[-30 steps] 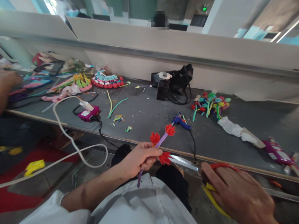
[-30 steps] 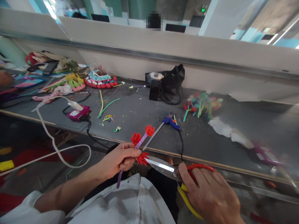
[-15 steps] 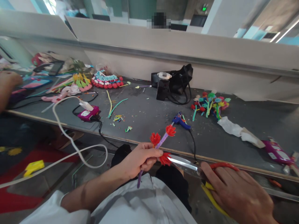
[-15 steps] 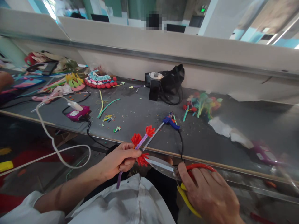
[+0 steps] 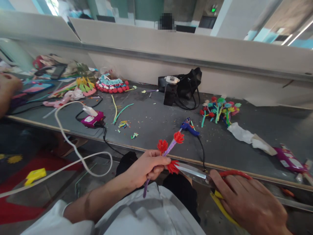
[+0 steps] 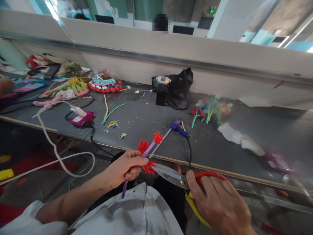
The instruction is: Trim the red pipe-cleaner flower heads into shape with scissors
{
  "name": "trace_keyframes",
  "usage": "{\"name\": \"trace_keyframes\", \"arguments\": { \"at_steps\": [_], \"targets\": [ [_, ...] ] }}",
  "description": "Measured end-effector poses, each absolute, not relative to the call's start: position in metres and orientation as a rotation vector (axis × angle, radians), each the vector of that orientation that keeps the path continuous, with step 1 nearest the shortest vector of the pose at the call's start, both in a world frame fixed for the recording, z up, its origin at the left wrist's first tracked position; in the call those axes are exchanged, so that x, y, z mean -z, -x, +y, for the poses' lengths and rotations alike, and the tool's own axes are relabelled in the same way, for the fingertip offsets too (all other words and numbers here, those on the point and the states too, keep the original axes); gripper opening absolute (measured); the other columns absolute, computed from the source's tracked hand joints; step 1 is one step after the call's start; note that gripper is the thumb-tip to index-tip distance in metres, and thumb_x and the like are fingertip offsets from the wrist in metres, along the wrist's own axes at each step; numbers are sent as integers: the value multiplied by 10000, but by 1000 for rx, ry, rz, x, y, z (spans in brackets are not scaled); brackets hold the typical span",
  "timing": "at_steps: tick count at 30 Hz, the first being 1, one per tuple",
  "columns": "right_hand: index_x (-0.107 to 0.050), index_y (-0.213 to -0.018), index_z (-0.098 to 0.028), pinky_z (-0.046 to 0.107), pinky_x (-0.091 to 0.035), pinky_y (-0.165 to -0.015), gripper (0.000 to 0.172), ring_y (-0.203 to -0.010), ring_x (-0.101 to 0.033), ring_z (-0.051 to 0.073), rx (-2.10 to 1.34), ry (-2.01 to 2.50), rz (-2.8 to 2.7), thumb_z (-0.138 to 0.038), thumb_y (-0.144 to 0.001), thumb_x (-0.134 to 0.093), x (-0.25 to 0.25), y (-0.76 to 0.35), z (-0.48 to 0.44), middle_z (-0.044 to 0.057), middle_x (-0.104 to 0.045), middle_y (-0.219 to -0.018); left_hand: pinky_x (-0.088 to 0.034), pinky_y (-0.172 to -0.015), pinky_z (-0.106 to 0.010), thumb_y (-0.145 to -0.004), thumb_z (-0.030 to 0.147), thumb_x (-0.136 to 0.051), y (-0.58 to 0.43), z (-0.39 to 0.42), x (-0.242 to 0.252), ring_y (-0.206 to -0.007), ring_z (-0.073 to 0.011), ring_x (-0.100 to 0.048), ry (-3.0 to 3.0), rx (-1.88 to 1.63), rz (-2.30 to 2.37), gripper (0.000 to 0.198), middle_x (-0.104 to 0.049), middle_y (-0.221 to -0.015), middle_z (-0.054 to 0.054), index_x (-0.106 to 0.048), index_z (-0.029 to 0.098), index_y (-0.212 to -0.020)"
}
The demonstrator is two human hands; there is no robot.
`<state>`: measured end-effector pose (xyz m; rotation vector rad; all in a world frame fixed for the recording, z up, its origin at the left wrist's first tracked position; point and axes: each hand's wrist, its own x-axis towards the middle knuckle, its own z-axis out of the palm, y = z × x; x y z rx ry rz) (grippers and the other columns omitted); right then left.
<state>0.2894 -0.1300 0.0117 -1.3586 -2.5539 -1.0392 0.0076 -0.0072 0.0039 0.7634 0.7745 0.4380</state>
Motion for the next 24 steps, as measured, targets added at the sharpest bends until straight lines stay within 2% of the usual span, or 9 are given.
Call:
{"name": "trace_keyframes", "arguments": {
  "at_steps": [10, 17, 24],
  "targets": [
    [-605, -1149, -147, 349, -374, -687, 264, -611, -570, 175, 1030, 1327, -2569, -262, -960, -462, -9, -290, -128, 36, -652, -690, -63, -355, -205, -737, 328, -765, -7, -7, -2, -343, -11, -163, -779, -422, 775, 289, -362, -410, 113, -553, 163, -633],
    [-592, -1106, -104, 356, -405, -701, 251, -606, -600, 198, 926, 1315, -2499, -209, -983, -401, -3, -286, -125, 68, -667, -692, -66, -353, -210, -684, 354, -788, -9, -8, -6, -328, -7, -169, -771, -416, 811, 317, -368, -394, 112, -542, 166, -614],
    [-577, -1078, -112, 318, -386, -633, 209, -549, -612, 178, 927, 1272, -2518, -163, -981, -399, -3, -290, -111, 39, -658, -671, -64, -361, -217, -763, 357, -745, -7, -6, -3, -330, -14, -155, -797, -430, 778, 285, -354, -391, 112, -589, 151, -643]
  ]
}}
